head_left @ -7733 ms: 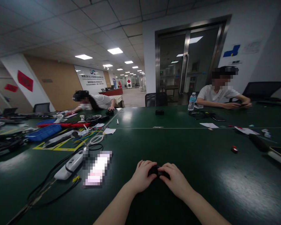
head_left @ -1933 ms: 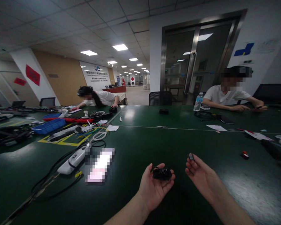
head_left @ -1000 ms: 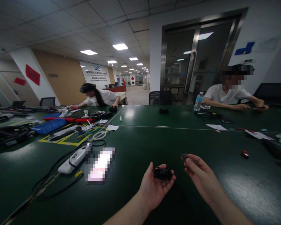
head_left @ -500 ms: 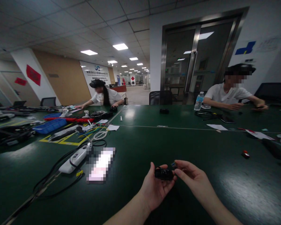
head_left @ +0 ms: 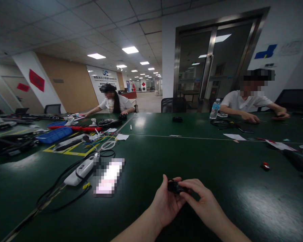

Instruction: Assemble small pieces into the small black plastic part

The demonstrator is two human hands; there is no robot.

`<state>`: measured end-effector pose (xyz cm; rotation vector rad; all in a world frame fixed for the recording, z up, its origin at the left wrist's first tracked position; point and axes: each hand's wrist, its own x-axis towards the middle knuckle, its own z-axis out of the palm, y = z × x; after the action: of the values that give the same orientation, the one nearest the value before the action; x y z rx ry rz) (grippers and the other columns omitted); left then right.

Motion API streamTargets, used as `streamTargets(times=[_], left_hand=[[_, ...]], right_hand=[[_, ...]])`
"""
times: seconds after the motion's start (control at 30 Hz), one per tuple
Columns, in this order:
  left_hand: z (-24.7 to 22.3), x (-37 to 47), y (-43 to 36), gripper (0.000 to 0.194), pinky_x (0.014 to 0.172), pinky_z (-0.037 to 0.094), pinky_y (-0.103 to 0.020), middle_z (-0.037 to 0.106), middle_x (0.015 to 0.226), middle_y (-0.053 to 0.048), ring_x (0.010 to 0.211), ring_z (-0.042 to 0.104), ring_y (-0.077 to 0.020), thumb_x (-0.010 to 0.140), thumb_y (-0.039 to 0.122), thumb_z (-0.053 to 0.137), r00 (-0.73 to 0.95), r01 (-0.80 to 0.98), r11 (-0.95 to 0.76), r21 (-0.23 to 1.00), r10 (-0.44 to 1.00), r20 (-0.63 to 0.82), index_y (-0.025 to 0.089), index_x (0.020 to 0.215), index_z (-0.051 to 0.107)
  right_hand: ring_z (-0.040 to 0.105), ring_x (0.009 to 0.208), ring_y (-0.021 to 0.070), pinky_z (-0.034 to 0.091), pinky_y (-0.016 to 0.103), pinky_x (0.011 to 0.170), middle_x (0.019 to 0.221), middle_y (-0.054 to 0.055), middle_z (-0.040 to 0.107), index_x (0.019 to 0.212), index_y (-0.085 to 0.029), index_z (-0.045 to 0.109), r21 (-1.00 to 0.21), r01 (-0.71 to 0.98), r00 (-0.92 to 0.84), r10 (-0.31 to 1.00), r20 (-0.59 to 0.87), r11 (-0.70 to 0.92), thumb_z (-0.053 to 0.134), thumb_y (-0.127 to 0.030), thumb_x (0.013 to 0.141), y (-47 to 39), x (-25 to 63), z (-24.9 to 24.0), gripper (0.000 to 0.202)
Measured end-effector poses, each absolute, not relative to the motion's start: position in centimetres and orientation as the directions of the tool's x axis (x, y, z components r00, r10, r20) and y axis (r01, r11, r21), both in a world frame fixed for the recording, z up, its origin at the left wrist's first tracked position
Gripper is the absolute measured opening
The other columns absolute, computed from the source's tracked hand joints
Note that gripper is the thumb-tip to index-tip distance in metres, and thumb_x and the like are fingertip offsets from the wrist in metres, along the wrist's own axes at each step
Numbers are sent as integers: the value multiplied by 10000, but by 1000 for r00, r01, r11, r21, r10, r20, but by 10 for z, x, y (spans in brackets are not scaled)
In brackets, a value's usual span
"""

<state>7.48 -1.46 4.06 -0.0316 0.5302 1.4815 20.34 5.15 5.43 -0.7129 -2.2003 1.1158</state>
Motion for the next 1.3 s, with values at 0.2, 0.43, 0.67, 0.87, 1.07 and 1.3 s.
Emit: streamTargets(times=[0.2, 0.43, 0.67, 0.87, 1.07, 1.3], left_hand=[[38, 76, -13, 510, 574, 479, -211, 608, 783, -103, 663, 619, -156, 951, 503, 285, -22, -965, 83, 247, 918, -395, 86, 885, 571], [36, 75, -13, 544, 631, 508, -241, 615, 865, -148, 817, 642, -230, 948, 522, 253, 30, -975, 110, 195, 928, -372, 76, 897, 561], [37, 74, -16, 534, 657, 503, -252, 621, 881, -138, 884, 634, -259, 941, 536, 267, 55, -960, 147, 238, 934, -354, 91, 929, 562], [38, 74, -16, 515, 648, 485, -239, 613, 900, -131, 858, 639, -236, 942, 539, 251, 52, -947, 161, 280, 932, -360, 110, 994, 531], [38, 58, -10, 465, 658, 483, -295, 588, 979, -96, 666, 630, -161, 927, 551, 297, -90, -726, 235, 646, 900, -427, 187, 1191, 414], [25, 25, -14, 286, 931, 356, -375, 546, 1081, -89, 996, 524, -251, 807, 296, 588, -410, 270, 48, 962, 910, 69, 181, 1068, 604]], right_hand=[[532, 1021, 219, 442, 383, 897, 1032, 17, 622, 976, -302, 663, -790, 262, -742, 640, 202, 554, 593, -179, 756, 53, 200, 47, 261], [493, 1093, 227, 438, 367, 885, 1106, 20, 560, 930, -305, 680, -817, 287, -742, 656, 140, 500, 607, -171, 730, 55, 199, 51, 251], [502, 1109, 222, 393, 387, 949, 1140, 36, 560, 882, -263, 683, -880, 243, -724, 680, 115, 408, 620, -172, 712, 55, 200, 49, 202], [533, 1085, 238, 432, 401, 913, 1156, 27, 599, 953, -304, 683, -854, 303, -731, 678, 77, 423, 625, -220, 723, 58, 201, 46, 251], [536, 1100, 223, 392, 410, 967, 1146, 6, 621, 1003, -301, 669, -832, 293, -722, 680, 131, 471, 614, -259, 759, 62, 203, 42, 254], [537, 1089, 221, 403, 414, 941, 1140, -8, 616, 1012, -318, 657, -803, 351, -732, 676, 86, 482, 609, -278, 773, 72, 205, 34, 248]])
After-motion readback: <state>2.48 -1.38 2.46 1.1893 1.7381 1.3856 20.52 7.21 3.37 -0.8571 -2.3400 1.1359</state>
